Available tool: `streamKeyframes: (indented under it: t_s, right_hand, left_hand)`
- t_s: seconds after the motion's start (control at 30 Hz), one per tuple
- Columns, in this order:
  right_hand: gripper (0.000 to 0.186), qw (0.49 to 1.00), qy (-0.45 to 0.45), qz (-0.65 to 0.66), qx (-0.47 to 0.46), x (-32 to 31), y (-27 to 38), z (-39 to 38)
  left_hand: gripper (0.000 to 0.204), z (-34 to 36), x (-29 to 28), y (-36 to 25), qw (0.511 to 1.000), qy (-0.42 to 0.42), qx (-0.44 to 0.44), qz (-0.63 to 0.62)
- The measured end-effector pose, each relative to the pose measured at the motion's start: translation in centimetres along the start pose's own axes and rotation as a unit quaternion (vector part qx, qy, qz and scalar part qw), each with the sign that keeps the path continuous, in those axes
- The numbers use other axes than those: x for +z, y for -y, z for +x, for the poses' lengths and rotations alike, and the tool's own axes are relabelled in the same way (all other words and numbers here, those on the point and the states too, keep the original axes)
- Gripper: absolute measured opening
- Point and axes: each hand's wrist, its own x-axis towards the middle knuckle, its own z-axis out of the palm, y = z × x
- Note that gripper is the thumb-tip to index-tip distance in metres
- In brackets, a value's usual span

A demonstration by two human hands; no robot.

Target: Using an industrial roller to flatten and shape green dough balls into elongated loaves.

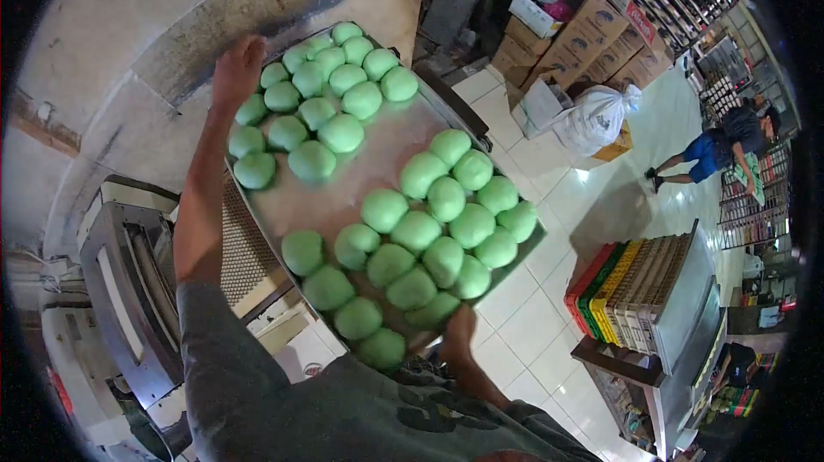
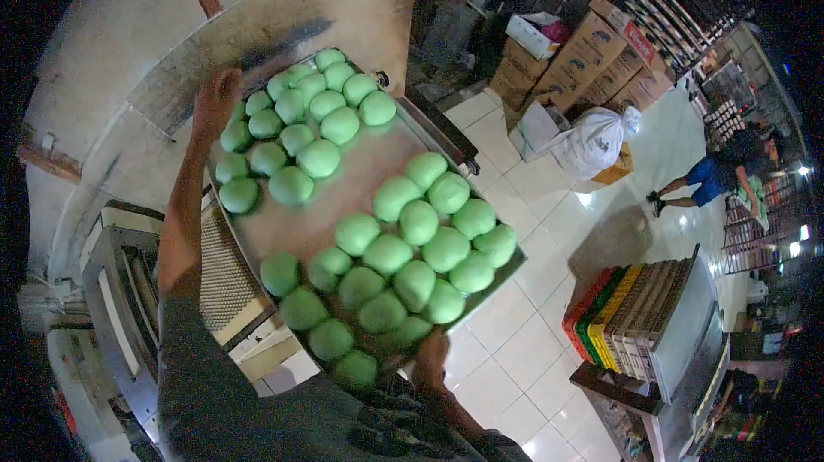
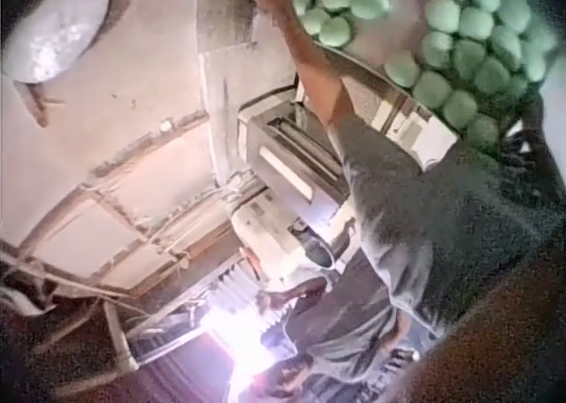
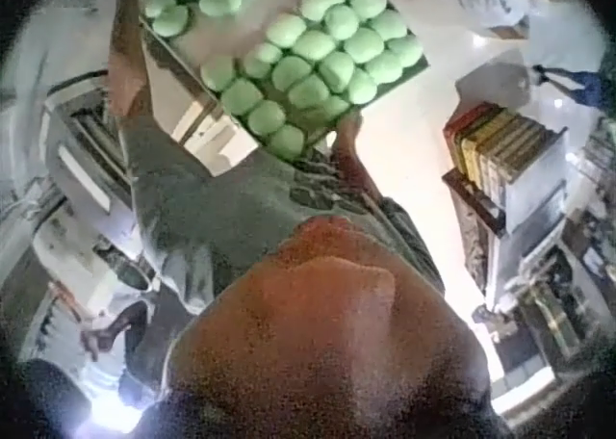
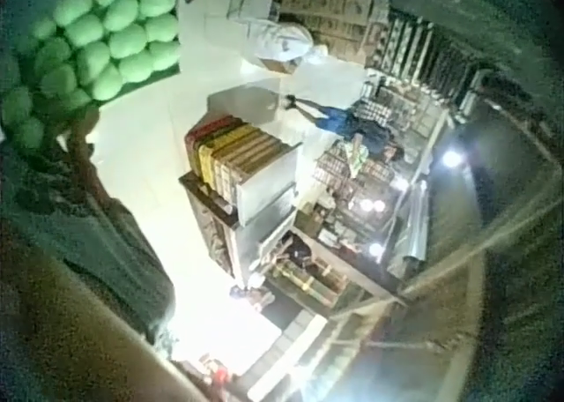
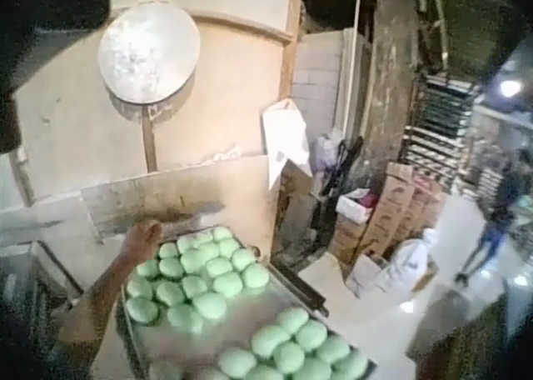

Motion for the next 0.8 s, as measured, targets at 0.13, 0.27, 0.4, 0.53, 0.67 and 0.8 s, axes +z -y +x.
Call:
streamKeyframes:
  t_s: [0.13, 0.27, 0.4, 0.53, 0.67, 0.8]
  right_hand:
    - [0.03, 0.896, 0.206, -0.3, -0.255, -3.0, -7.9, 4.3]
    - [0.034, 0.582, 0.168, -0.573, -0.552, -2.3, -8.3, 6.4]
    - [0.032, 0.718, 0.253, -0.361, -0.54, -2.8, -6.1, 6.3]
    - [0.045, 0.486, 0.329, -0.446, -0.675, -2.3, -0.3, 7.8]
    - [0.042, 0.62, 0.523, -0.548, -0.204, -2.7, -2.6, 16.0]
    - [0.032, 0.675, 0.381, -0.551, -0.31, -14.3, -6.5, 35.1]
  left_hand:
    - [0.015, -11.1, -3.7, -10.6, 0.988, 0.039, 0.043, -0.146]
    - [0.01, -21.6, -4.8, -20.6, 0.945, 0.215, 0.018, -0.245]
    - [0.019, -29.1, -3.4, -29.3, 0.802, 0.405, -0.029, -0.438]
    - [0.035, -29.5, -0.3, -35.2, 0.595, 0.621, 0.076, -0.504]
    - [0.038, -25.2, 5.3, -40.4, 0.447, 0.69, 0.303, -0.483]
    - [0.033, -20.8, 11.9, -46.5, 0.486, 0.657, 0.258, -0.515]
